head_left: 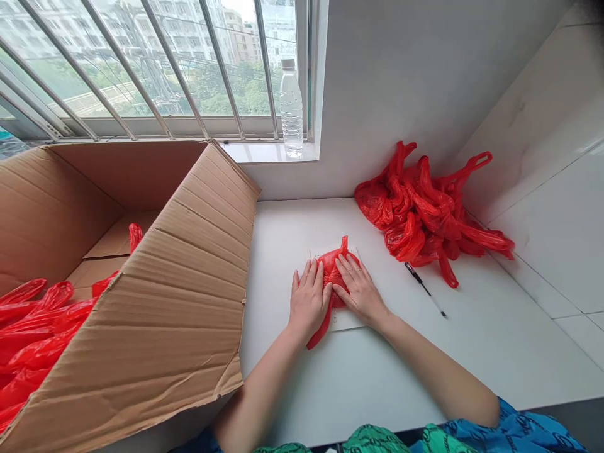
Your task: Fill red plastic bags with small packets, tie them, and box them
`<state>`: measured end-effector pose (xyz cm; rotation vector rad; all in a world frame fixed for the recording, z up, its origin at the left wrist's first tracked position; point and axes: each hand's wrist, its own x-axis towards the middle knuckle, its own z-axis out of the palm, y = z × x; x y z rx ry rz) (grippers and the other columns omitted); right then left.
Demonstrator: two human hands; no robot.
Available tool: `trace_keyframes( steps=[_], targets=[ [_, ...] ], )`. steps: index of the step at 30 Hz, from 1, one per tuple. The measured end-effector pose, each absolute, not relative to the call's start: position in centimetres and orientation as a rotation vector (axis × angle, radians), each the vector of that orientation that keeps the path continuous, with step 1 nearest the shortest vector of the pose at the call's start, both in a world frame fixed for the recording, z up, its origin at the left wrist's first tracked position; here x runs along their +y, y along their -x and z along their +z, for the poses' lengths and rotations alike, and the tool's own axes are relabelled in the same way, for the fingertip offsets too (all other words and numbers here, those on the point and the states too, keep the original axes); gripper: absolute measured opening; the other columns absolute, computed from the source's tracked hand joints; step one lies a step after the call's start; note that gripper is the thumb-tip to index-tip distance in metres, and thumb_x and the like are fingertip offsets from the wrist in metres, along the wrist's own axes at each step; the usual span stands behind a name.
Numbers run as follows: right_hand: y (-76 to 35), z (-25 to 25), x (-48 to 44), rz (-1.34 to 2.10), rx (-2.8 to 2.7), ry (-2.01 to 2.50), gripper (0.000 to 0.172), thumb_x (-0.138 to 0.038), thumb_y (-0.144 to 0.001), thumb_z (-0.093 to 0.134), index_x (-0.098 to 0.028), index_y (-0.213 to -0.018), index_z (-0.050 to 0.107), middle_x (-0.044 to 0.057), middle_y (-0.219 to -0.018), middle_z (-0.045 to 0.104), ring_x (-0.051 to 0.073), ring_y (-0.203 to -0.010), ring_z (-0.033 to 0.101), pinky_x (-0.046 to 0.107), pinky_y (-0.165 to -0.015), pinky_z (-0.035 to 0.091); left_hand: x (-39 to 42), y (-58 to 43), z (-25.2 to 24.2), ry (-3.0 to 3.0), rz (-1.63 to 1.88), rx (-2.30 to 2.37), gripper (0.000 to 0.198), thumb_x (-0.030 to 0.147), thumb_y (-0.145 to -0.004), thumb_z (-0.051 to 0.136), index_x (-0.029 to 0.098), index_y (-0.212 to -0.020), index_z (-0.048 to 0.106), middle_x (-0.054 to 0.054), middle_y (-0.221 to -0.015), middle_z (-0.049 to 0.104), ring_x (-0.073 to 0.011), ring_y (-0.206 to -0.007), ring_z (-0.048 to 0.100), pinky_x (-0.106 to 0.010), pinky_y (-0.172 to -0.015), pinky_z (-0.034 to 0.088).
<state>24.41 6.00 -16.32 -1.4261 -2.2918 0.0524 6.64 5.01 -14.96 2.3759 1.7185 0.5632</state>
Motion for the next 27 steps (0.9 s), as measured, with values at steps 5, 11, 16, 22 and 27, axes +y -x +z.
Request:
trace_keyframes(
  steps=[5,11,16,22,27],
  targets=[
    [-24.40,-16.38,6.00,0.062,-2.295,1.431,0.067,-0.049,-0.103,0.031,-0.025,-0.160,0.005,0.005,-0.162,0.025,0.026,-0.150,0.021,0.052,-0.121,0.023,5.04,-6.65,-14.87,-2.369,0.535,1.717,0.054,0.036,-0.104,0.024,0.013,-0.153,0.031,-0.010,-0.160,0.028,-0.0254,-0.150,0.023,-0.055,-0.123,0.021],
    [-24.42,-16.37,6.01,0.079,-2.309,1.446,0.066,-0.049,-0.103,0.030,-0.024,-0.160,0.008,0.005,-0.162,0.026,0.026,-0.151,0.020,0.052,-0.122,0.023,5.03,-6.72,-14.85,-2.367,0.541,1.710,0.054,0.035,-0.104,0.026,0.013,-0.153,0.031,-0.010,-0.159,0.030,-0.0258,-0.149,0.025,-0.056,-0.122,0.023],
    [-24.42,-16.40,5.95,0.092,-2.307,1.449,0.065,-0.049,-0.103,0.030,-0.024,-0.159,0.010,0.006,-0.162,0.026,0.026,-0.150,0.022,0.052,-0.121,0.024,5.00,-6.68,-14.88,-2.364,0.566,1.708,0.053,0.034,-0.104,0.026,0.015,-0.153,0.032,-0.010,-0.158,0.032,-0.0256,-0.149,0.027,-0.057,-0.121,0.023],
    [-24.45,-16.54,6.02,0.087,-2.305,1.439,0.065,-0.049,-0.103,0.030,-0.023,-0.159,0.012,0.006,-0.161,0.028,0.026,-0.150,0.022,0.053,-0.121,0.025,5.05,-6.59,-15.14,-2.374,0.579,1.700,0.053,0.034,-0.104,0.025,0.015,-0.153,0.032,-0.010,-0.158,0.033,-0.0263,-0.149,0.027,-0.058,-0.121,0.023],
    [-24.44,-16.43,6.00,0.099,-2.310,1.447,0.064,-0.049,-0.103,0.030,-0.021,-0.159,0.017,0.007,-0.161,0.028,0.026,-0.150,0.021,0.052,-0.121,0.024,5.04,-6.66,-15.14,-2.373,0.571,1.705,0.053,0.034,-0.104,0.025,0.015,-0.152,0.033,-0.009,-0.158,0.033,-0.0262,-0.149,0.027,-0.057,-0.121,0.023]
  ],
)
